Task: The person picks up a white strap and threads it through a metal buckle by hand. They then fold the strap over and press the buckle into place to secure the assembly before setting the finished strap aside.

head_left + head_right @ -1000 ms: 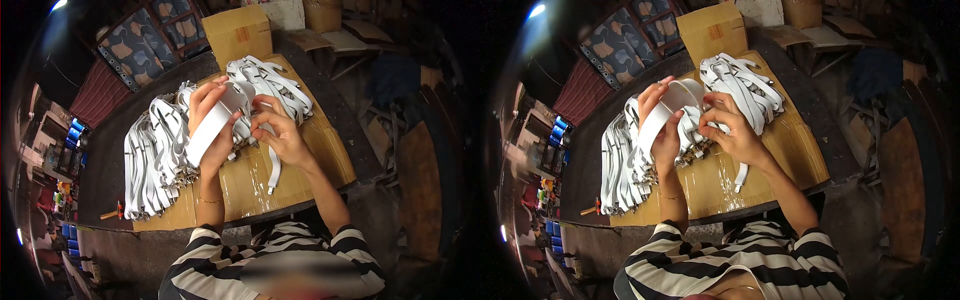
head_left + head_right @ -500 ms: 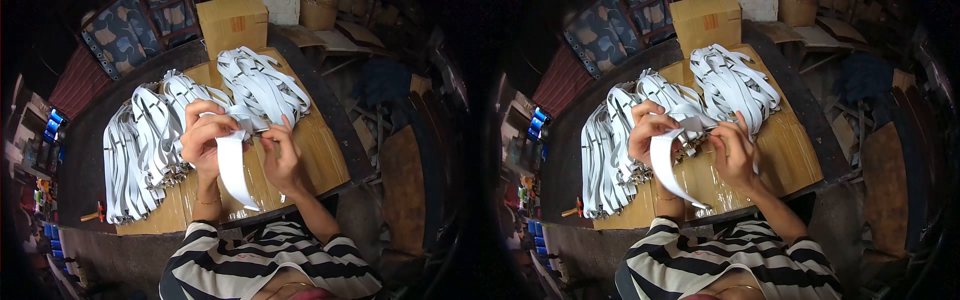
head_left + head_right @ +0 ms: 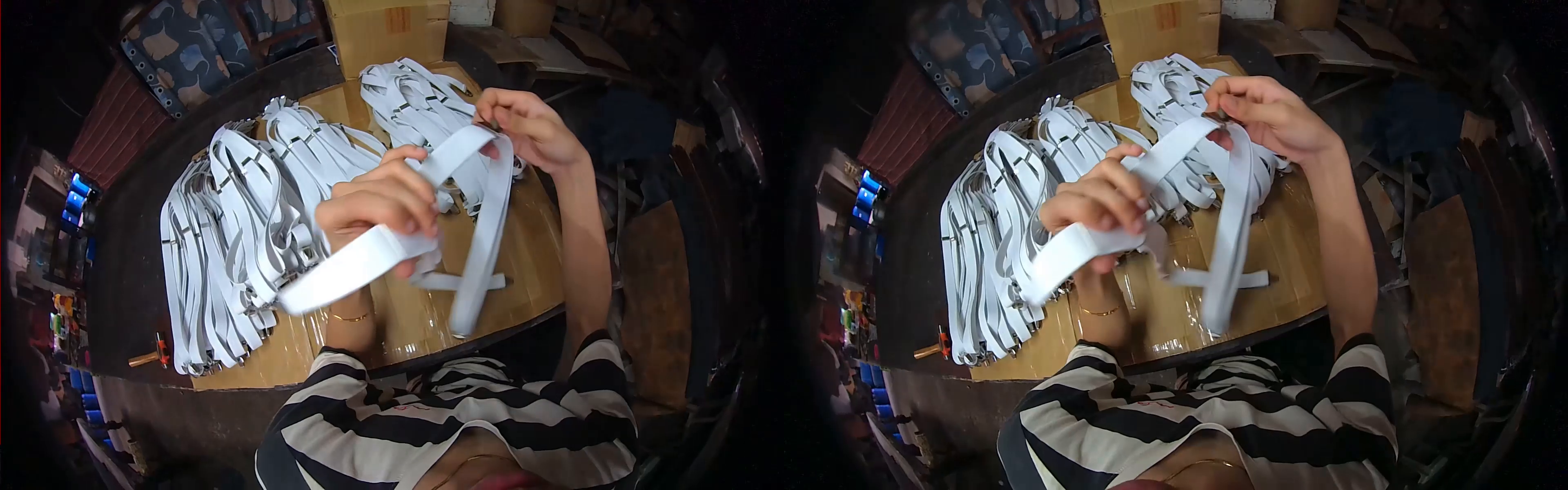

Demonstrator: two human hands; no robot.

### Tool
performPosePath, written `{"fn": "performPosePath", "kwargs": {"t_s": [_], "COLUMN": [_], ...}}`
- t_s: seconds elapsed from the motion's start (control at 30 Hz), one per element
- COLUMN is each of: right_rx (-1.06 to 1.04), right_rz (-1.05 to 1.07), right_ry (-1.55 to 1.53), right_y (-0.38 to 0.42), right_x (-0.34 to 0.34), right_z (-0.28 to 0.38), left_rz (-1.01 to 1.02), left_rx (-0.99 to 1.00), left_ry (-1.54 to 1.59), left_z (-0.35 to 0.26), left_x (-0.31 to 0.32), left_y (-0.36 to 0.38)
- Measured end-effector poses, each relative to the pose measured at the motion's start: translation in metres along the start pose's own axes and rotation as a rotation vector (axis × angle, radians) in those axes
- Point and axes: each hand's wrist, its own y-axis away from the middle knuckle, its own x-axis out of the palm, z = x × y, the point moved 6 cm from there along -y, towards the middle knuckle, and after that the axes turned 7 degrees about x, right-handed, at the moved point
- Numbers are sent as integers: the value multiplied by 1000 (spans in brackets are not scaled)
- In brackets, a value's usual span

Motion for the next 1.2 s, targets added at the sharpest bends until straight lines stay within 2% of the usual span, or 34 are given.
{"fn": "performPosePath", "kwargs": {"t_s": [0.07, 0.13, 0.2, 0.23, 0.27, 0.33, 0.4, 0.47, 0.53, 0.6, 0.67, 0.73, 1.0, 1.07, 1.2], "right_rx": [7, 36, -74, -130, -125, -113, -239, -277, -317, -284, -304, -317, -250, -300, -279], "right_rz": [-162, -198, -503, -569, -575, -631, -628, -666, -703, -718, -727, -626, -660, -791, -806], "right_ry": [98, 144, 483, 570, 568, 280, 350, 341, 338, 504, 596, 788, 860, 914, 821], "right_y": [-14, -20, -8, 1, 12, 42, 59, 69, 79, 85, 89, 89, 97, 99, 98], "right_x": [-11, -2, 1, 6, 17, 46, 77, 96, 107, 116, 123, 136, 143, 142, 132], "right_z": [-11, -15, -2, 6, 10, 19, 25, 29, 35, 40, 43, 47, 37, 36, 25], "left_rz": [-40, -105, 41, -4, -5, 30, 46, -20, 12, 156, 156, 273, 401, 458, 499], "left_rx": [1, 25, -29, -2, -6, -75, -72, -219, -236, -199, -172, -93, -129, -176, -206], "left_ry": [-72, -50, -161, -149, -143, -222, -226, -240, -233, -326, -308, -301, -304, -422, -554], "left_z": [5, 6, 9, 10, 8, 9, 6, 9, 11, 10, 9, 8, 8, 8, 9], "left_x": [3, 4, 8, 11, 12, 17, 26, 33, 38, 47, 50, 56, 71, 72, 73], "left_y": [1, 2, 5, 5, 6, 6, 5, 8, 6, 3, 2, 3, 4, 3, 4]}}
